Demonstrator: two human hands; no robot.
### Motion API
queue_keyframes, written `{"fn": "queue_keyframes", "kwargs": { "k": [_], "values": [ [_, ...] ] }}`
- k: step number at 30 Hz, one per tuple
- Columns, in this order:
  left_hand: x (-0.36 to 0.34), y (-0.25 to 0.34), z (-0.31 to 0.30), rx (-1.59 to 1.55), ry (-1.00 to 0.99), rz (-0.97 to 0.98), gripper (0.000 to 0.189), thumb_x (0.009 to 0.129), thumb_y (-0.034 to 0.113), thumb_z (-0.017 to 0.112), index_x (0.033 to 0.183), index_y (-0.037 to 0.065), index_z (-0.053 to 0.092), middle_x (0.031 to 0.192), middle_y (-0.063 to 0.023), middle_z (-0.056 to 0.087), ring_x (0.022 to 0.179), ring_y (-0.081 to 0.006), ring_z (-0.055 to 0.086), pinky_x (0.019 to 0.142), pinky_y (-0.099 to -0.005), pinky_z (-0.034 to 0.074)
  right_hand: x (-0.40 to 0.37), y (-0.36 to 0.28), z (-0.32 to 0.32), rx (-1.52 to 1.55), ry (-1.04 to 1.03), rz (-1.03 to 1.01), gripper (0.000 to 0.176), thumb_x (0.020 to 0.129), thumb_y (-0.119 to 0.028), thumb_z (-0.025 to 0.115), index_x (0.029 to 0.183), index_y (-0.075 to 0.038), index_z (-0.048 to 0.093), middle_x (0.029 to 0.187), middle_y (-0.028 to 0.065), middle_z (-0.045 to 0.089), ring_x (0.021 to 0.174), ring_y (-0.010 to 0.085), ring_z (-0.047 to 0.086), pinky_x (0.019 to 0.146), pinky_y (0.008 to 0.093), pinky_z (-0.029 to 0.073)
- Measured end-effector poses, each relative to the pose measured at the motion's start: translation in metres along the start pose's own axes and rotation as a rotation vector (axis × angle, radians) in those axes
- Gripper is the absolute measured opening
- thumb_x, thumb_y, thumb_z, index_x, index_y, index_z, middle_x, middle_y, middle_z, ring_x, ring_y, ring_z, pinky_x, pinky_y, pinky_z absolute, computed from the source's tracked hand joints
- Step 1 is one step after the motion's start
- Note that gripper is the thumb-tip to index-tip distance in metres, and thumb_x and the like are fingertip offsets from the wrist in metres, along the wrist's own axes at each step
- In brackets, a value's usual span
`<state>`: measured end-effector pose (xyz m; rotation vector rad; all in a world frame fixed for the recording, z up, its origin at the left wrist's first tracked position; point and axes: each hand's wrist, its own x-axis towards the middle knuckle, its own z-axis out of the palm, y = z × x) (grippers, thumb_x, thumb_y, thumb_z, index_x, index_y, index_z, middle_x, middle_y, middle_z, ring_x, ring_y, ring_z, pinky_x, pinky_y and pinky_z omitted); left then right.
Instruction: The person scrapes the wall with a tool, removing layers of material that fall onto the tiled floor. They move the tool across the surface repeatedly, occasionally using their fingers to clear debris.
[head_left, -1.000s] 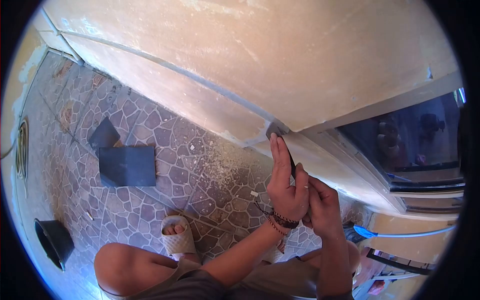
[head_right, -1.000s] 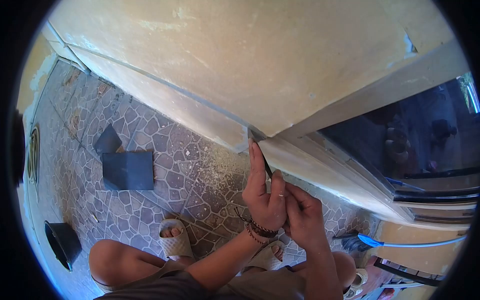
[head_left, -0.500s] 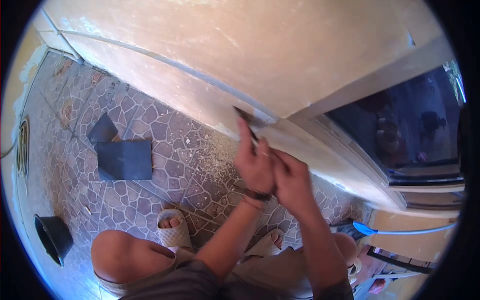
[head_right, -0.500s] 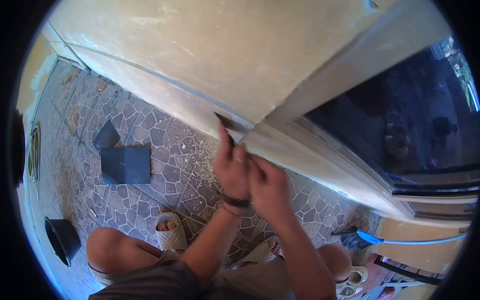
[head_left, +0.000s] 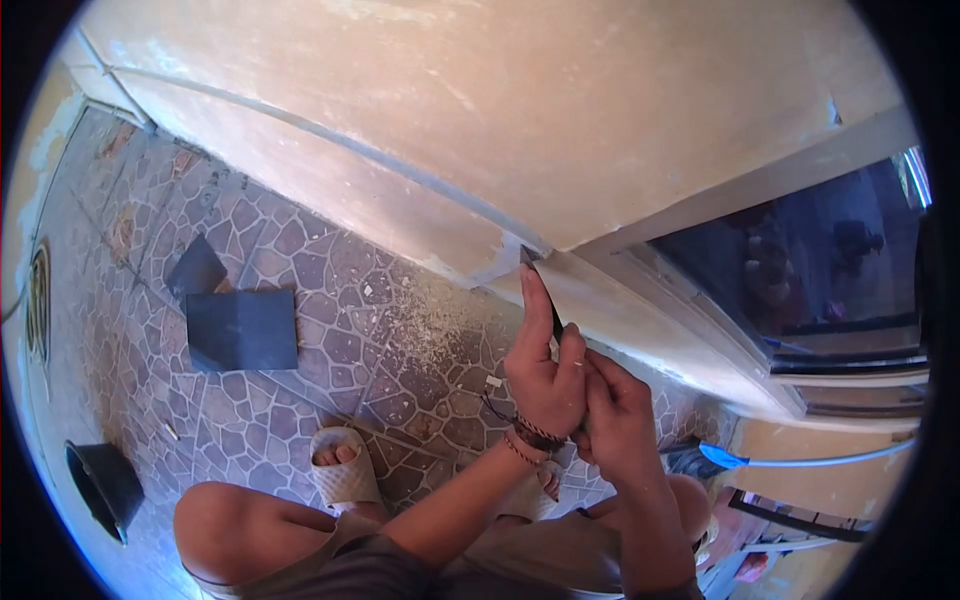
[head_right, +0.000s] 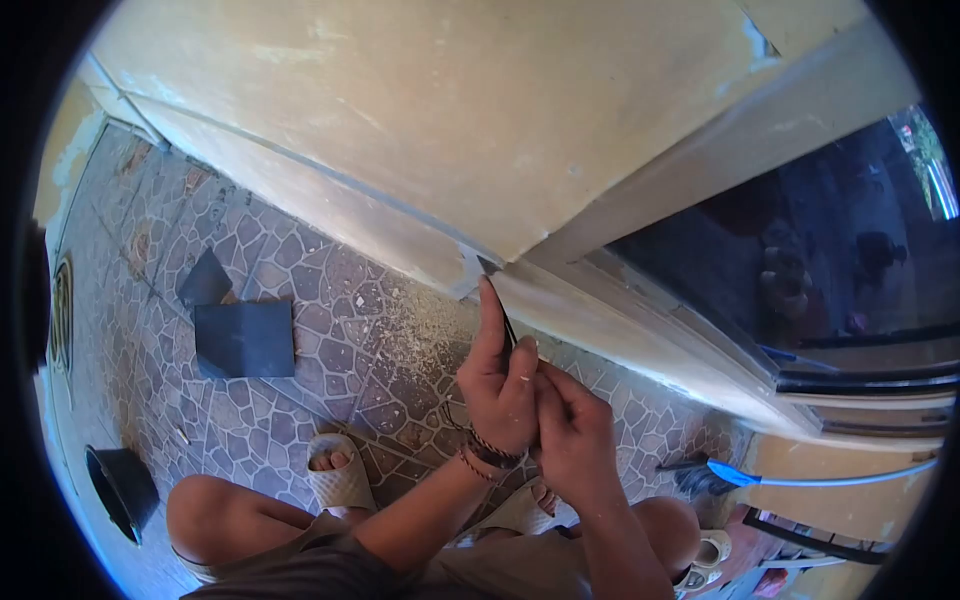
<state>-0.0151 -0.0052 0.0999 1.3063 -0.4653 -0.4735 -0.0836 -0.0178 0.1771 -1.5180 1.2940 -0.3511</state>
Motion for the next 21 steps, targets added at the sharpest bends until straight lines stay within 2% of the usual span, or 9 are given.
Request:
{"fn": "queue_keyframes", "kwargs": {
  "k": [3, 4, 8, 10, 13, 14, 18, 19, 21],
  "values": [
    [0.005, -0.002, -0.004, -0.09, -0.01, -0.102, 0.061, 0.083, 0.003, 0.049, 0.14, -0.005, 0.03, 0.14, -0.0275, 0.037, 0.125, -0.0315, 0.046, 0.095, -0.0311, 0.042, 0.003, 0.013, 0.01, -0.03, 0.028, -0.03, 0.026, 0.096, -0.013, 0.049, 0.114, 0.003, 0.06, 0.088, 0.011, 0.067, 0.077, 0.0103, 0.06, 0.068, 0.0253, 0.048],
    [0.005, -0.003, 0.0, -0.169, 0.014, -0.127, 0.061, 0.083, 0.003, 0.05, 0.14, -0.004, 0.03, 0.141, -0.0271, 0.036, 0.125, -0.0303, 0.047, 0.095, -0.0312, 0.042, 0.0, 0.013, 0.007, -0.025, 0.03, 0.002, 0.026, 0.096, -0.013, 0.05, 0.114, 0.003, 0.06, 0.088, 0.0115, 0.067, 0.077, 0.0109, 0.06, 0.068, 0.0258, 0.048],
    [-0.007, -0.005, 0.002, -0.01, 0.014, 0.01, 0.064, 0.082, 0.002, 0.052, 0.142, -0.001, 0.03, 0.125, -0.0225, 0.053, 0.102, -0.0196, 0.058, 0.083, -0.0283, 0.047, -0.001, -0.005, -0.002, 0.026, -0.023, 0.087, 0.026, 0.095, -0.014, 0.051, 0.113, 0.002, 0.06, 0.087, 0.0143, 0.067, 0.075, 0.0137, 0.06, 0.068, 0.0281, 0.048],
    [0.004, -0.007, 0.0, 0.097, 0.09, 0.128, 0.057, 0.088, 0.0, 0.047, 0.143, 0.0, 0.029, 0.104, -0.0068, 0.062, 0.086, -0.0073, 0.054, 0.076, -0.0194, 0.045, 0.009, 0.011, 0.008, 0.01, -0.018, -0.045, 0.026, 0.095, -0.015, 0.051, 0.114, 0.002, 0.06, 0.085, 0.0145, 0.067, 0.073, 0.0139, 0.06, 0.067, 0.0286, 0.048],
    [0.018, -0.009, -0.019, -0.335, 0.041, -0.255, 0.06, 0.086, 0.002, 0.049, 0.143, 0.0, 0.029, 0.092, -0.0043, 0.062, 0.076, -0.0074, 0.053, 0.07, -0.0215, 0.046, 0.022, 0.012, 0.032, -0.03, -0.035, -0.071, 0.027, 0.096, -0.015, 0.049, 0.114, 0.002, 0.06, 0.082, 0.0127, 0.067, 0.07, 0.0134, 0.058, 0.066, 0.0279, 0.048],
    [0.017, -0.001, -0.019, -0.276, 0.041, -0.312, 0.064, 0.083, 0.004, 0.053, 0.142, -0.001, 0.029, 0.118, -0.0229, 0.06, 0.094, -0.0225, 0.063, 0.082, -0.0292, 0.048, 0.02, 0.013, 0.028, -0.084, -0.028, -0.163, 0.028, 0.097, -0.016, 0.047, 0.113, 0.002, 0.06, 0.083, 0.0136, 0.067, 0.07, 0.0138, 0.059, 0.067, 0.0282, 0.048],
    [0.0, -0.008, -0.007, 0.034, 0.031, -0.017, 0.063, 0.084, 0.005, 0.052, 0.143, 0.0, 0.029, 0.108, -0.0183, 0.062, 0.085, -0.0173, 0.059, 0.076, -0.0268, 0.048, -0.007, -0.009, 0.003, 0.066, -0.027, 0.157, 0.027, 0.097, -0.016, 0.046, 0.112, 0.002, 0.06, 0.08, 0.0115, 0.066, 0.062, 0.0088, 0.057, 0.055, 0.024, 0.044],
    [0.004, -0.009, -0.004, 0.058, 0.053, 0.042, 0.062, 0.085, 0.005, 0.051, 0.143, 0.001, 0.029, 0.107, -0.018, 0.063, 0.084, -0.0172, 0.059, 0.075, -0.0268, 0.048, 0.004, -0.004, 0.011, -0.012, -0.027, 0.052, 0.027, 0.097, -0.015, 0.046, 0.113, 0.002, 0.06, 0.08, 0.0098, 0.066, 0.061, 0.0076, 0.056, 0.053, 0.0226, 0.042],
    [0.017, -0.013, -0.021, -0.133, 0.038, -0.209, 0.062, 0.084, 0.006, 0.051, 0.143, 0.001, 0.029, 0.114, -0.0211, 0.062, 0.088, -0.0217, 0.063, 0.077, -0.029, 0.048, 0.017, 0.015, 0.026, -0.1, -0.019, -0.055, 0.027, 0.098, -0.014, 0.045, 0.113, 0.002, 0.06, 0.08, 0.0073, 0.065, 0.059, 0.0059, 0.054, 0.051, 0.0209, 0.041]
  ]
}}
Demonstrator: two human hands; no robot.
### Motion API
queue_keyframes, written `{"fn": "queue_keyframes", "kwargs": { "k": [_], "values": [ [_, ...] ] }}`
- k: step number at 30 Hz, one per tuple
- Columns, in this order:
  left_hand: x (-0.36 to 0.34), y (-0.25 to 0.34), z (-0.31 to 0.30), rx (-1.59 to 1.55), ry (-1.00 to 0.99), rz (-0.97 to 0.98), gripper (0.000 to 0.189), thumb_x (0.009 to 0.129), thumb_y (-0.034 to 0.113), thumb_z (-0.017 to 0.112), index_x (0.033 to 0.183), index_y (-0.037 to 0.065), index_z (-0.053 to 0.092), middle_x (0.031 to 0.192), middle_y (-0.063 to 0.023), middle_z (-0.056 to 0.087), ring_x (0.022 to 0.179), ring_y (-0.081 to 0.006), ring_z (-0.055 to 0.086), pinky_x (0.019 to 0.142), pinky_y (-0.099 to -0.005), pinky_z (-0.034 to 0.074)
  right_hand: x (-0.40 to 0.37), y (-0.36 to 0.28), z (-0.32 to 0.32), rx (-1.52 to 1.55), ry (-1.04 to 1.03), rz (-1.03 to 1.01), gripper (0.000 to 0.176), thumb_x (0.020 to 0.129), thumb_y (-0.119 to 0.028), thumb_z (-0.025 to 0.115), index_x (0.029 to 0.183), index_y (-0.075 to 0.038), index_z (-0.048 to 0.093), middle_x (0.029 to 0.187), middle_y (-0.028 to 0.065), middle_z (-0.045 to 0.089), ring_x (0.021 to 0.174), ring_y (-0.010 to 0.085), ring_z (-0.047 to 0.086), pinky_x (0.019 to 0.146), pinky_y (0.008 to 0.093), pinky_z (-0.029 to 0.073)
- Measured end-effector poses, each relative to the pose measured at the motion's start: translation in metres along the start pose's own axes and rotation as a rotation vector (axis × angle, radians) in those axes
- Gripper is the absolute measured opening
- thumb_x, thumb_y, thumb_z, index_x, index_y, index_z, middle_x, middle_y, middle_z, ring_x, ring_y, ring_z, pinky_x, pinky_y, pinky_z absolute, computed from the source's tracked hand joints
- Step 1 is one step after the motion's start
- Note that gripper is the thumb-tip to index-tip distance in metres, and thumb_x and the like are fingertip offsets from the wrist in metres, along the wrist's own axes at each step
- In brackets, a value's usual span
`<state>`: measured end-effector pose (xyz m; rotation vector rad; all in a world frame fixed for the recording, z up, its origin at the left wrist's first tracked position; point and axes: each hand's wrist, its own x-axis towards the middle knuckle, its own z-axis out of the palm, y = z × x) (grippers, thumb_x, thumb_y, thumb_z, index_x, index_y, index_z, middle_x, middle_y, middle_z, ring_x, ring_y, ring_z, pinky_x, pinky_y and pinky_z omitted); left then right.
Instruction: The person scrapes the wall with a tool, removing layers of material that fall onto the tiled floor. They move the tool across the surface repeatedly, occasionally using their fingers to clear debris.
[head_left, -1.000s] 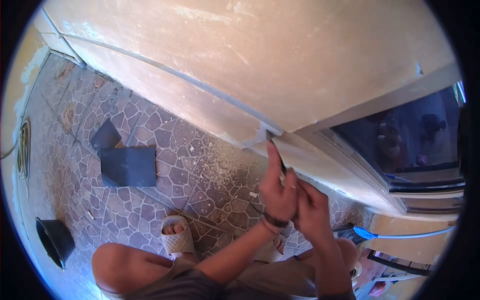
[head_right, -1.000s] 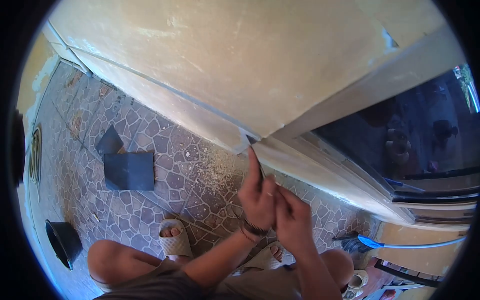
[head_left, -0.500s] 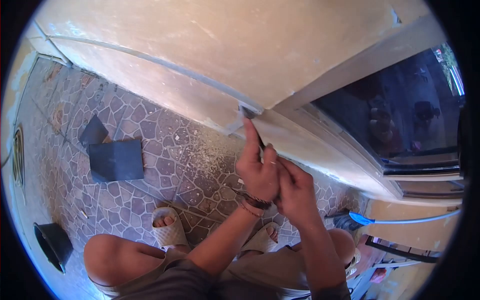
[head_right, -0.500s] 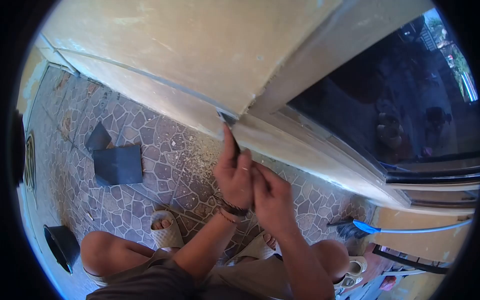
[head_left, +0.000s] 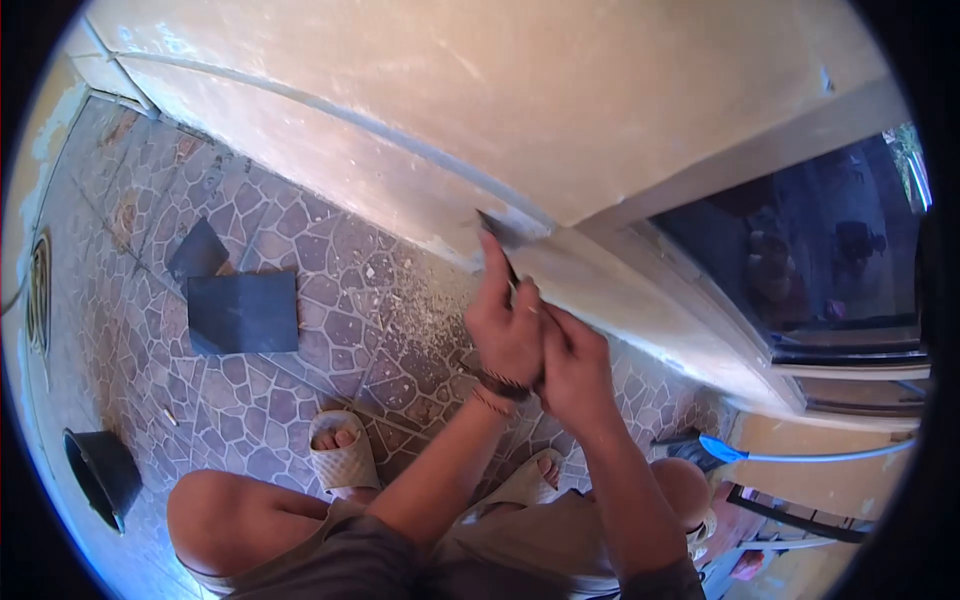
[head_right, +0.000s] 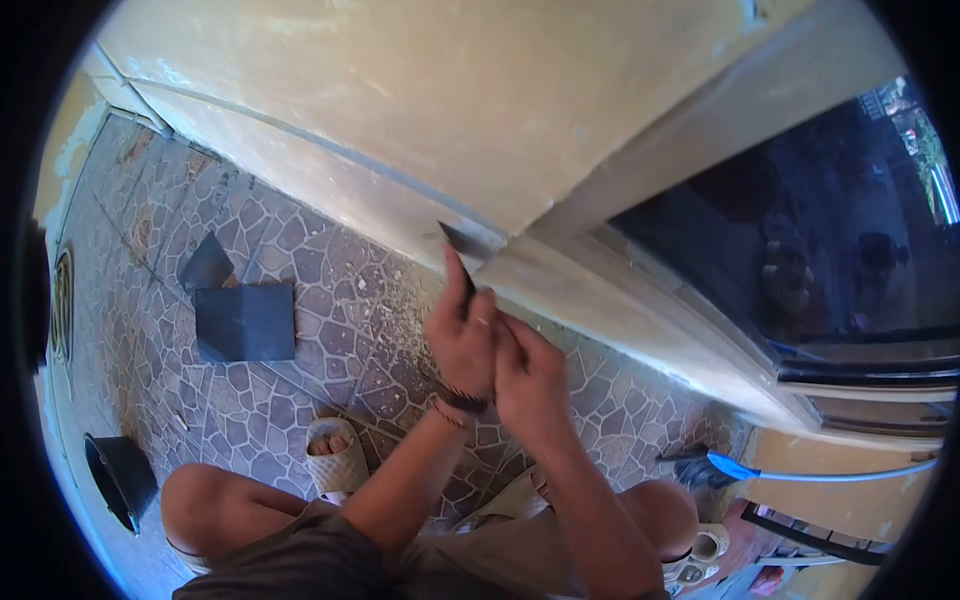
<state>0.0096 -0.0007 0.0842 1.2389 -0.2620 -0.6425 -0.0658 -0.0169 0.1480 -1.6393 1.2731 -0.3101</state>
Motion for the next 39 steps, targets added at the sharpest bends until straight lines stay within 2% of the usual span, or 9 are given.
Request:
{"fn": "queue_keyframes", "kwargs": {
  "k": [6, 9, 13, 16, 24, 25, 30, 36, 39],
  "values": [
    [-0.012, -0.006, 0.017, 0.152, 0.04, 0.263, 0.061, 0.084, 0.007, 0.052, 0.141, -0.003, 0.03, 0.093, -0.014, 0.062, 0.072, -0.0111, 0.053, 0.067, -0.025, 0.047, -0.009, -0.007, -0.01, 0.163, 0.012, 0.113, 0.026, 0.096, -0.015, 0.049, 0.112, 0.002, 0.06, 0.075, 0.0111, 0.065, 0.066, 0.0073, 0.057, 0.059, 0.0236, 0.045],
    [0.009, -0.007, -0.004, -0.151, 0.052, -0.099, 0.062, 0.083, 0.006, 0.053, 0.141, -0.001, 0.032, 0.091, -0.0148, 0.062, 0.071, -0.0107, 0.053, 0.066, -0.0248, 0.047, 0.012, 0.0, 0.01, -0.02, -0.002, 0.028, 0.026, 0.097, -0.016, 0.049, 0.111, 0.003, 0.061, 0.078, 0.0121, 0.066, 0.071, 0.0081, 0.059, 0.062, 0.0239, 0.046],
    [-0.02, -0.002, 0.013, 0.183, -0.002, 0.179, 0.063, 0.083, 0.003, 0.052, 0.142, 0.002, 0.03, 0.094, -0.0154, 0.064, 0.076, -0.0089, 0.054, 0.066, -0.0221, 0.046, -0.014, -0.001, -0.006, 0.089, 0.018, 0.065, 0.027, 0.098, -0.019, 0.047, 0.112, 0.0, 0.06, 0.066, 0.0035, 0.056, 0.05, 0.0066, 0.046, 0.045, 0.0233, 0.035],
    [-0.01, -0.009, 0.006, -0.036, -0.054, 0.006, 0.063, 0.083, 0.003, 0.052, 0.142, 0.002, 0.03, 0.097, -0.0168, 0.065, 0.078, -0.0098, 0.055, 0.069, -0.0233, 0.047, -0.006, 0.005, -0.002, -0.042, 0.062, -0.003, 0.028, 0.098, -0.02, 0.046, 0.112, 0.0, 0.06, 0.067, 0.0046, 0.055, 0.05, 0.0072, 0.045, 0.046, 0.0242, 0.034],
    [-0.013, -0.018, 0.013, 0.046, -0.002, 0.059, 0.061, 0.085, 0.004, 0.05, 0.143, 0.003, 0.029, 0.096, -0.0166, 0.065, 0.077, -0.0116, 0.055, 0.073, -0.0262, 0.047, 0.004, -0.004, -0.003, -0.08, 0.045, -0.034, 0.026, 0.095, -0.015, 0.049, 0.11, 0.003, 0.06, 0.087, 0.0199, 0.066, 0.079, 0.02, 0.064, 0.071, 0.032, 0.049],
    [-0.002, -0.011, 0.004, -0.046, -0.033, -0.139, 0.061, 0.086, 0.004, 0.05, 0.143, 0.003, 0.029, 0.095, -0.0141, 0.065, 0.077, -0.0113, 0.055, 0.073, -0.0257, 0.048, 0.006, 0.002, 0.001, -0.178, 0.062, -0.086, 0.026, 0.095, -0.015, 0.049, 0.11, 0.003, 0.06, 0.088, 0.0201, 0.066, 0.08, 0.0206, 0.065, 0.072, 0.032, 0.049],
    [-0.012, -0.008, 0.01, 0.076, -0.011, 0.063, 0.059, 0.087, 0.004, 0.05, 0.143, 0.004, 0.03, 0.082, -0.0018, 0.057, 0.069, -0.0065, 0.048, 0.062, -0.0211, 0.044, 0.005, 0.004, 0.0, -0.045, 0.047, -0.143, 0.026, 0.095, -0.016, 0.049, 0.11, 0.001, 0.06, 0.088, 0.0221, 0.065, 0.08, 0.0218, 0.066, 0.072, 0.0326, 0.049],
    [0.002, -0.021, -0.006, -0.191, 0.055, -0.133, 0.056, 0.088, 0.004, 0.05, 0.142, 0.004, 0.034, 0.075, 0.0055, 0.049, 0.063, -0.0041, 0.042, 0.053, -0.0185, 0.038, 0.006, 0.002, 0.02, -0.217, 0.059, -0.074, 0.025, 0.095, -0.014, 0.048, 0.108, 0.003, 0.061, 0.088, 0.0204, 0.066, 0.081, 0.0244, 0.066, 0.073, 0.0333, 0.049],
    [-0.013, -0.013, 0.005, 0.033, -0.024, 0.033, 0.061, 0.085, 0.002, 0.05, 0.142, 0.002, 0.031, 0.084, -0.0025, 0.057, 0.064, -0.0067, 0.044, 0.058, -0.0206, 0.041, -0.013, 0.003, -0.001, -0.041, 0.056, 0.057, 0.027, 0.097, -0.019, 0.046, 0.112, -0.001, 0.061, 0.065, 0.005, 0.058, 0.05, 0.0088, 0.048, 0.045, 0.0252, 0.037]
  ]
}}
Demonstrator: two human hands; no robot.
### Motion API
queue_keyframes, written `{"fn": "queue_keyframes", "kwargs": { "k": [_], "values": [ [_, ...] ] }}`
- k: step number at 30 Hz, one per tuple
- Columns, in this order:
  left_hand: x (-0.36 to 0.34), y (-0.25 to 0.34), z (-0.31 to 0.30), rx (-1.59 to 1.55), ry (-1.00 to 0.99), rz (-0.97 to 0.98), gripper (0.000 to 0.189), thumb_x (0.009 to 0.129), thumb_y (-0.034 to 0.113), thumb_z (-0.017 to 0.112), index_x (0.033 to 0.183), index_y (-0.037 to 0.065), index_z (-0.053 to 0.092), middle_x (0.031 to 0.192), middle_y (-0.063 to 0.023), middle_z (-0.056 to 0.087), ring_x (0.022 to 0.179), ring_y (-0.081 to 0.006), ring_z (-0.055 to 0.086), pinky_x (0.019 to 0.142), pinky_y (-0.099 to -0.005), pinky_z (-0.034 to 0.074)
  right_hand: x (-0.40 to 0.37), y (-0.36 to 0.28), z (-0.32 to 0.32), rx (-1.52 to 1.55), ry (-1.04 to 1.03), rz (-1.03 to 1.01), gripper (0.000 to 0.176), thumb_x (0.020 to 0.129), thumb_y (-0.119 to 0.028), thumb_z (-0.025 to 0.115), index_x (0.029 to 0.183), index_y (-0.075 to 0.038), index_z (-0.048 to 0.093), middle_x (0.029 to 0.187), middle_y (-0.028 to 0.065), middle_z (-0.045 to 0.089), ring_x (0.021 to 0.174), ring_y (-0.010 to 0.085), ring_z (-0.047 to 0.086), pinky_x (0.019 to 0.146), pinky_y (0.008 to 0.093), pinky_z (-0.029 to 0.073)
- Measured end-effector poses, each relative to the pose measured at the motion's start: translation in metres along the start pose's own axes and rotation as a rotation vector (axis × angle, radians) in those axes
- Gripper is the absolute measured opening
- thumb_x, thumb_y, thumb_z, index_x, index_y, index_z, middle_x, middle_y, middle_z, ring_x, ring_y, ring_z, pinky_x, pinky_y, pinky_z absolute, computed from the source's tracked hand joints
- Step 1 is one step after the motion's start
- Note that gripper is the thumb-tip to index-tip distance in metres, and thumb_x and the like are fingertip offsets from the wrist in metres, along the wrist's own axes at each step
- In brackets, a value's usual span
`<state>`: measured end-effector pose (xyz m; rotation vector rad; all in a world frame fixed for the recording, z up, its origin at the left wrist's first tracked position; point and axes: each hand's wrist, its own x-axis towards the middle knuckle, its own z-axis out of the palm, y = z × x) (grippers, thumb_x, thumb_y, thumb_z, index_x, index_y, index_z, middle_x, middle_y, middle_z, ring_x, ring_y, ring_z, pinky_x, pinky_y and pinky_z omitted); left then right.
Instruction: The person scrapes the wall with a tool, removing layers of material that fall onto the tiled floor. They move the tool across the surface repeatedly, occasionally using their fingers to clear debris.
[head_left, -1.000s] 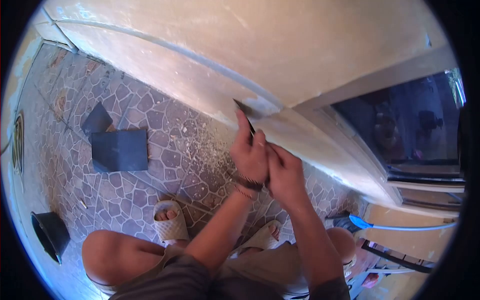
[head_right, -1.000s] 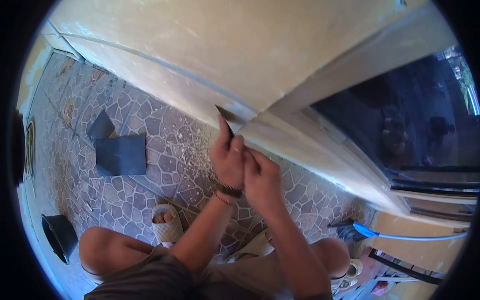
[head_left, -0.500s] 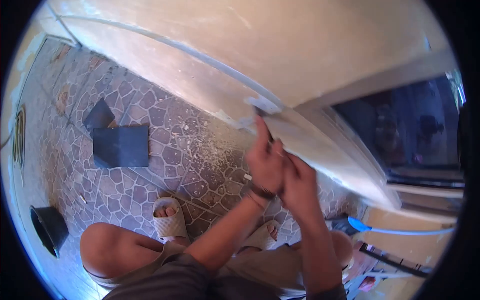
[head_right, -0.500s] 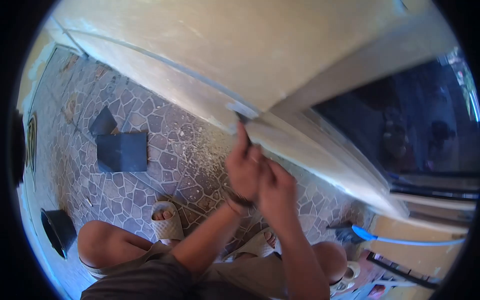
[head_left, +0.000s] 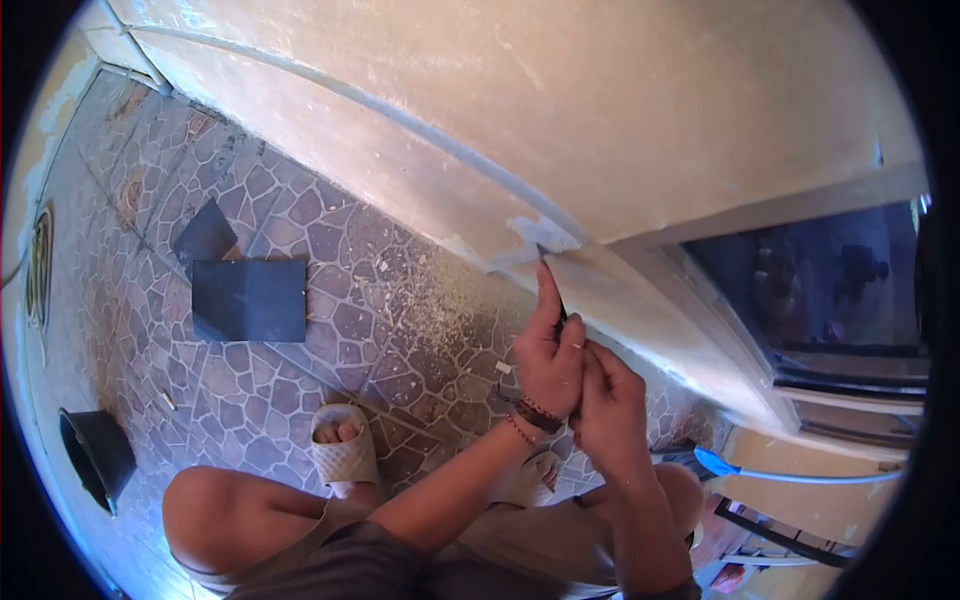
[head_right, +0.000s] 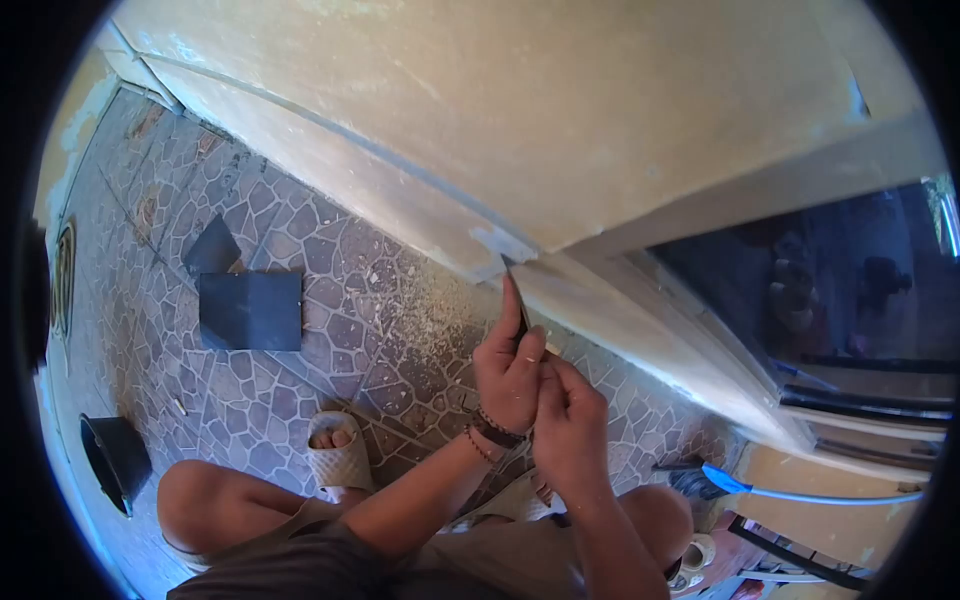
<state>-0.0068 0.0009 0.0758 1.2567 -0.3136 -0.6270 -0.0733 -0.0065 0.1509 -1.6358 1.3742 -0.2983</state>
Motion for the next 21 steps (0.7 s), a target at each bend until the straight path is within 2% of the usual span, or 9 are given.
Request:
{"fn": "queue_keyframes", "kwargs": {
  "k": [2, 5, 7, 10, 13, 14, 16, 18, 21],
  "values": [
    [0.0, -0.01, 0.003, -0.138, -0.019, -0.028, 0.062, 0.083, 0.002, 0.05, 0.142, 0.001, 0.03, 0.092, -0.0087, 0.062, 0.067, -0.0092, 0.048, 0.061, -0.0227, 0.044, 0.004, 0.01, 0.006, -0.027, 0.055, -0.034, 0.028, 0.098, -0.02, 0.046, 0.112, -0.002, 0.061, 0.058, 0.0006, 0.054, 0.039, 0.0047, 0.041, 0.035, 0.0232, 0.029],
    [-0.006, 0.001, 0.003, -0.151, -0.034, -0.147, 0.062, 0.084, 0.003, 0.049, 0.143, 0.002, 0.028, 0.097, -0.0109, 0.063, 0.071, -0.0091, 0.05, 0.062, -0.0226, 0.044, -0.009, 0.005, -0.003, -0.043, 0.045, 0.017, 0.027, 0.096, -0.016, 0.047, 0.111, 0.001, 0.061, 0.08, 0.0128, 0.061, 0.069, 0.0137, 0.055, 0.062, 0.0278, 0.041],
    [-0.004, 0.004, 0.004, -0.027, -0.018, -0.014, 0.06, 0.086, 0.004, 0.048, 0.143, 0.002, 0.029, 0.089, -0.0062, 0.059, 0.07, -0.0069, 0.048, 0.062, -0.0203, 0.043, 0.001, -0.007, -0.003, 0.002, 0.016, 0.007, 0.026, 0.095, -0.014, 0.047, 0.11, 0.003, 0.061, 0.09, 0.0199, 0.066, 0.083, 0.0192, 0.064, 0.075, 0.0308, 0.049],
    [0.012, -0.015, -0.004, -0.101, 0.061, -0.082, 0.055, 0.088, 0.002, 0.048, 0.141, 0.002, 0.034, 0.078, 0.0035, 0.051, 0.065, -0.0034, 0.043, 0.057, -0.0168, 0.04, 0.028, 0.011, 0.016, -0.117, 0.024, -0.156, 0.023, 0.093, -0.014, 0.05, 0.105, 0.002, 0.061, 0.081, 0.0221, 0.062, 0.077, 0.0208, 0.064, 0.07, 0.0339, 0.048],
    [0.021, -0.02, -0.014, -0.368, 0.046, -0.156, 0.056, 0.087, 0.002, 0.048, 0.141, 0.002, 0.035, 0.08, 0.0024, 0.053, 0.068, -0.0034, 0.045, 0.06, -0.017, 0.041, 0.027, 0.014, 0.032, -0.161, 0.061, -0.252, 0.022, 0.092, -0.013, 0.051, 0.104, 0.002, 0.061, 0.078, 0.0225, 0.061, 0.073, 0.0186, 0.062, 0.067, 0.033, 0.048],
    [0.008, -0.016, -0.013, -0.062, 0.01, -0.148, 0.056, 0.087, 0.002, 0.048, 0.141, 0.002, 0.034, 0.085, -0.0002, 0.057, 0.073, -0.0033, 0.048, 0.064, -0.0172, 0.043, 0.018, 0.015, 0.019, -0.082, -0.003, -0.07, 0.022, 0.093, -0.013, 0.05, 0.105, 0.002, 0.061, 0.078, 0.0205, 0.061, 0.072, 0.0164, 0.061, 0.066, 0.0319, 0.048],
    [-0.006, -0.01, 0.005, 0.003, 0.032, 0.036, 0.056, 0.087, 0.002, 0.048, 0.141, 0.002, 0.034, 0.086, -0.0007, 0.058, 0.075, -0.0034, 0.049, 0.066, -0.0169, 0.043, 0.0, -0.009, 0.0, 0.096, -0.011, 0.069, 0.023, 0.094, -0.013, 0.049, 0.106, 0.003, 0.061, 0.076, 0.0169, 0.062, 0.07, 0.0137, 0.058, 0.064, 0.0303, 0.047],
    [0.002, -0.006, 0.005, 0.035, 0.069, 0.043, 0.057, 0.087, 0.001, 0.048, 0.142, 0.001, 0.032, 0.089, -0.0012, 0.058, 0.075, -0.0042, 0.048, 0.066, -0.0176, 0.043, 0.011, -0.007, 0.006, 0.055, -0.028, 0.062, 0.026, 0.096, -0.015, 0.047, 0.107, 0.004, 0.061, 0.073, 0.0101, 0.062, 0.066, 0.0098, 0.055, 0.059, 0.0268, 0.045],
    [0.015, -0.021, -0.009, -0.258, 0.055, -0.129, 0.059, 0.087, 0.001, 0.047, 0.143, 0.002, 0.029, 0.09, -0.001, 0.058, 0.074, -0.0044, 0.048, 0.065, -0.0183, 0.043, 0.019, 0.005, 0.016, 0.049, -0.053, 0.038, 0.029, 0.097, -0.017, 0.046, 0.108, 0.006, 0.06, 0.07, 0.004, 0.06, 0.058, 0.0061, 0.05, 0.052, 0.0227, 0.041]
  ]
}}
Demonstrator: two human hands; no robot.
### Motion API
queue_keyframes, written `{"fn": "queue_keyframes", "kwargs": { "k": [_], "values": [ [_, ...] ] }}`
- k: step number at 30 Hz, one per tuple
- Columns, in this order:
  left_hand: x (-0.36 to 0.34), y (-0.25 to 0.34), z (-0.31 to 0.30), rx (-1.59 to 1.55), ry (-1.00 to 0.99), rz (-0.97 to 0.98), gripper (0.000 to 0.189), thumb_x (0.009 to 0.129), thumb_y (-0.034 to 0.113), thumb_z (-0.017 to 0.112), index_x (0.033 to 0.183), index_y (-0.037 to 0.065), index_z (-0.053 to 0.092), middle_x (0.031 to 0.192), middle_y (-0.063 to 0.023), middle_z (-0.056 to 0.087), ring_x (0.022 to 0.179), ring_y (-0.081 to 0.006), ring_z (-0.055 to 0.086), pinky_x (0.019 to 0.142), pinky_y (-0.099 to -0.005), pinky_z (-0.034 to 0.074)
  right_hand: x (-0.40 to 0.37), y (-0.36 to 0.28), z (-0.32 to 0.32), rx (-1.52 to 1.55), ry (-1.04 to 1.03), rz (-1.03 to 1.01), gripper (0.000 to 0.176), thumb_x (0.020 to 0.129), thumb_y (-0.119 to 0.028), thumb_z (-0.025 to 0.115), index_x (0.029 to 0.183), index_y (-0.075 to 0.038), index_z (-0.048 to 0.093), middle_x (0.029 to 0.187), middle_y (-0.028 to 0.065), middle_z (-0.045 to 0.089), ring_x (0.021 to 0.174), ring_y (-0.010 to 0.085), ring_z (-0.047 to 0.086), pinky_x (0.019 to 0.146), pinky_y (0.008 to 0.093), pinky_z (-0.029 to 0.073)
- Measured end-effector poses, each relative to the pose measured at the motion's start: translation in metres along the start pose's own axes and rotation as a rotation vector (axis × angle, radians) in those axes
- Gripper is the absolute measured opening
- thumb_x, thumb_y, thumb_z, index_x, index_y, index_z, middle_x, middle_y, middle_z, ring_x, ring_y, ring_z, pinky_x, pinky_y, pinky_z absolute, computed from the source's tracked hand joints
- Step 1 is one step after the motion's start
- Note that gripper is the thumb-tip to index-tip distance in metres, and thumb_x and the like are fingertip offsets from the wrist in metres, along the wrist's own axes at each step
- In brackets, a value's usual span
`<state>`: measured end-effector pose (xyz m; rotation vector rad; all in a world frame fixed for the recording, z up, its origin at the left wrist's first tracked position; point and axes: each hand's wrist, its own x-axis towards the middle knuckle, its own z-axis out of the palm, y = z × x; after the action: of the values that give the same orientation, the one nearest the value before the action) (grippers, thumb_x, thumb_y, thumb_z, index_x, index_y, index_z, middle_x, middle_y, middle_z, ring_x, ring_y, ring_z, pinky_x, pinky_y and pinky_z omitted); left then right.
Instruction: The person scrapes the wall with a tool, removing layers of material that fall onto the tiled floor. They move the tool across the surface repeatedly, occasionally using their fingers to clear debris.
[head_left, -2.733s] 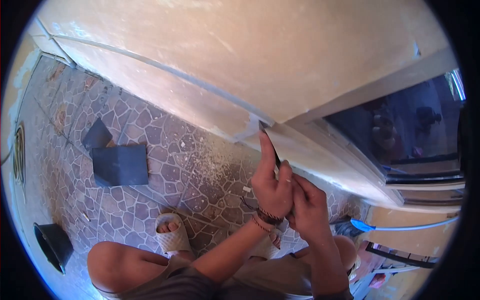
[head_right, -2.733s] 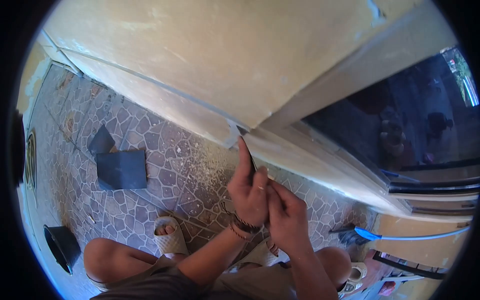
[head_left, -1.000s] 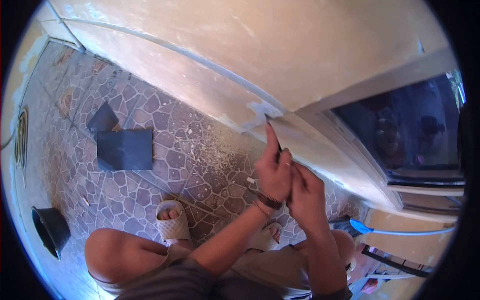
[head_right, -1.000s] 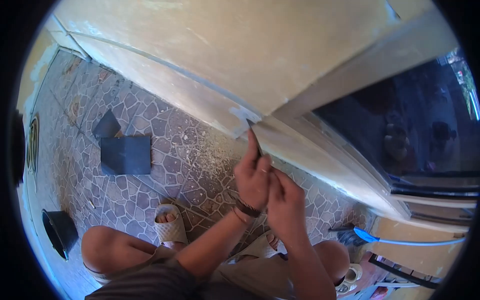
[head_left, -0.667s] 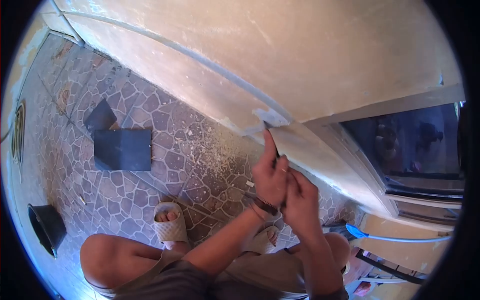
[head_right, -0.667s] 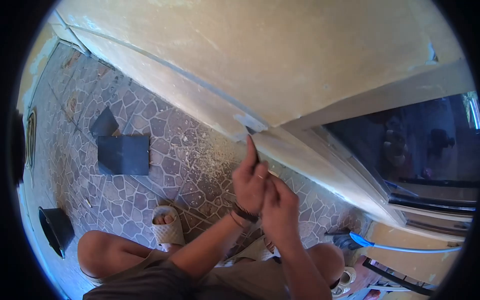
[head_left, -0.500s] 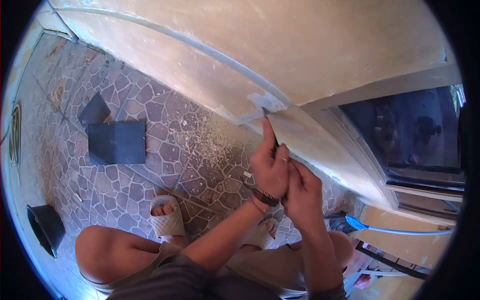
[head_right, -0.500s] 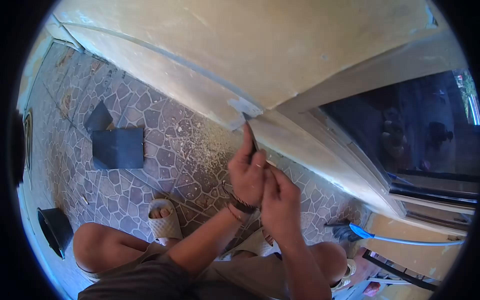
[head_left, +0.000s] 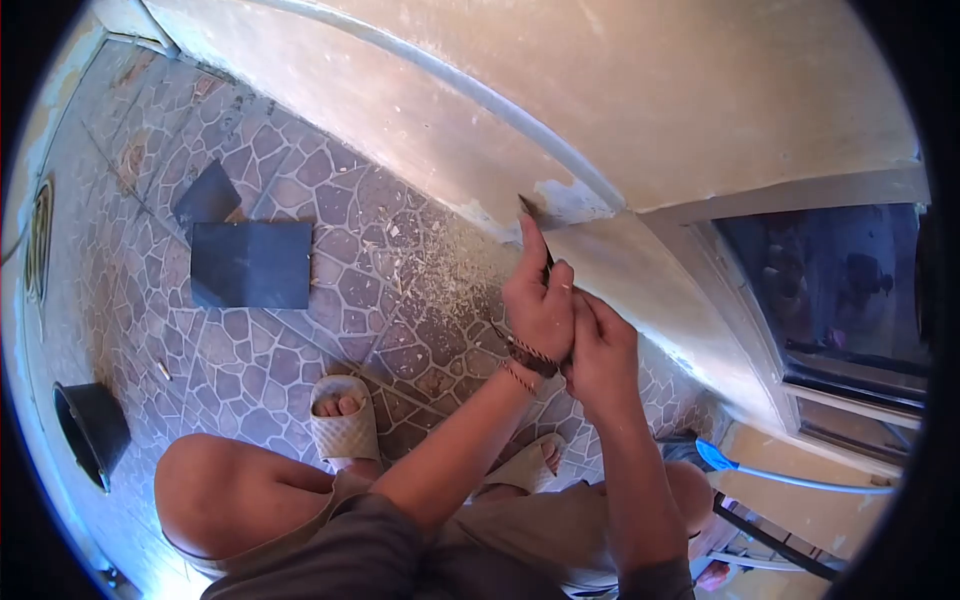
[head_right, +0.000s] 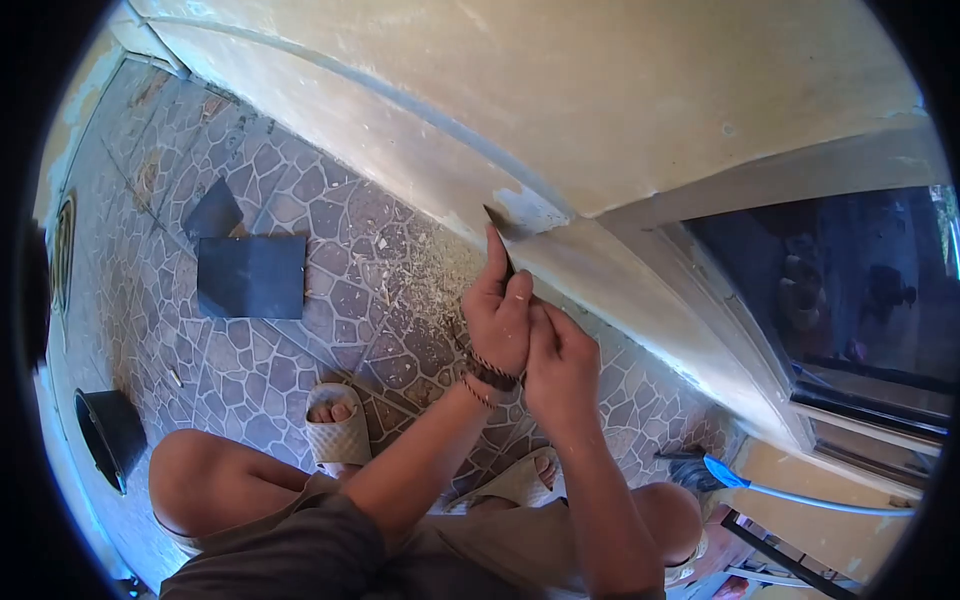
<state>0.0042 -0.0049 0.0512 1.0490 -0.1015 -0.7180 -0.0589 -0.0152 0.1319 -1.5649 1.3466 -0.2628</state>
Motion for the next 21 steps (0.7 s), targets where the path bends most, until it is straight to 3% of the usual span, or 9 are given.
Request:
{"fn": "queue_keyframes", "kwargs": {
  "k": [1, 3, 6, 8, 14, 17, 19, 21],
  "values": [
    [-0.007, 0.01, 0.003, 0.133, -0.016, -0.057, 0.06, 0.087, 0.0, 0.047, 0.144, 0.003, 0.026, 0.093, -0.0017, 0.059, 0.073, -0.0048, 0.047, 0.065, -0.0188, 0.043, -0.004, 0.0, -0.001, 0.039, -0.012, 0.023, 0.03, 0.097, -0.018, 0.046, 0.108, 0.005, 0.06, 0.068, 0.0027, 0.058, 0.054, 0.005, 0.049, 0.049, 0.0215, 0.039],
    [-0.023, 0.009, 0.015, 0.22, -0.054, 0.031, 0.062, 0.085, 0.001, 0.047, 0.143, -0.001, 0.025, 0.12, -0.0183, 0.051, 0.1, -0.0224, 0.054, 0.08, -0.0263, 0.044, -0.026, -0.016, -0.022, 0.122, -0.068, 0.13, 0.03, 0.097, -0.02, 0.044, 0.115, -0.001, 0.058, 0.061, 0.0001, 0.052, 0.044, 0.0048, 0.044, 0.038, 0.0206, 0.032],
    [-0.021, 0.008, 0.014, 0.221, -0.108, 0.085, 0.062, 0.086, 0.004, 0.048, 0.143, -0.002, 0.025, 0.141, -0.0269, 0.035, 0.122, -0.0304, 0.049, 0.091, -0.0302, 0.043, -0.022, -0.019, -0.023, 0.094, -0.085, 0.154, 0.033, 0.098, -0.021, 0.041, 0.122, -0.002, 0.054, 0.058, -0.0005, 0.05, 0.038, 0.0048, 0.041, 0.032, 0.0202, 0.03],
    [-0.023, 0.009, 0.011, 0.199, -0.109, 0.06, 0.06, 0.086, 0.005, 0.049, 0.142, -0.002, 0.028, 0.138, -0.0269, 0.04, 0.118, -0.0276, 0.053, 0.09, -0.0297, 0.044, -0.021, 0.002, -0.016, 0.042, -0.045, 0.088, 0.035, 0.098, -0.021, 0.04, 0.124, -0.001, 0.052, 0.058, -0.0001, 0.05, 0.038, 0.0049, 0.041, 0.032, 0.0205, 0.03],
    [-0.034, 0.017, 0.025, 0.111, 0.029, -0.12, 0.056, 0.088, 0.009, 0.055, 0.139, -0.002, 0.035, 0.131, -0.0242, 0.051, 0.107, -0.0144, 0.056, 0.088, -0.0266, 0.045, -0.023, -0.024, -0.027, 0.034, -0.104, 0.138, 0.034, 0.098, -0.02, 0.042, 0.124, -0.001, 0.053, 0.061, 0.0001, 0.052, 0.04, 0.0043, 0.041, 0.034, 0.021, 0.031],
    [-0.017, 0.01, 0.009, 0.01, 0.031, -0.059, 0.055, 0.089, 0.008, 0.054, 0.139, -0.004, 0.033, 0.136, -0.0213, 0.046, 0.114, -0.0135, 0.052, 0.091, -0.0265, 0.043, -0.011, -0.012, -0.012, 0.068, -0.129, 0.122, 0.034, 0.097, -0.018, 0.045, 0.126, 0.0, 0.053, 0.063, 0.0001, 0.053, 0.047, 0.0032, 0.043, 0.041, 0.0201, 0.033],
    [-0.014, 0.003, 0.008, 0.003, 0.025, 0.024, 0.055, 0.09, 0.007, 0.054, 0.139, -0.004, 0.033, 0.132, -0.0163, 0.049, 0.109, -0.0115, 0.051, 0.089, -0.024, 0.042, -0.022, -0.02, -0.014, 0.131, -0.149, 0.163, 0.035, 0.097, -0.019, 0.046, 0.127, -0.001, 0.052, 0.061, -0.0014, 0.05, 0.048, 0.0029, 0.043, 0.041, 0.02, 0.033],
    [-0.017, 0.0, 0.014, 0.033, 0.017, 0.121, 0.055, 0.09, 0.006, 0.055, 0.14, -0.003, 0.033, 0.119, -0.0071, 0.058, 0.093, -0.0056, 0.051, 0.082, -0.0182, 0.042, -0.032, -0.018, -0.025, 0.188, -0.171, 0.161, 0.036, 0.097, -0.019, 0.046, 0.128, -0.001, 0.051, 0.061, -0.0025, 0.048, 0.047, 0.0029, 0.042, 0.041, 0.0199, 0.032]
  ]
}}
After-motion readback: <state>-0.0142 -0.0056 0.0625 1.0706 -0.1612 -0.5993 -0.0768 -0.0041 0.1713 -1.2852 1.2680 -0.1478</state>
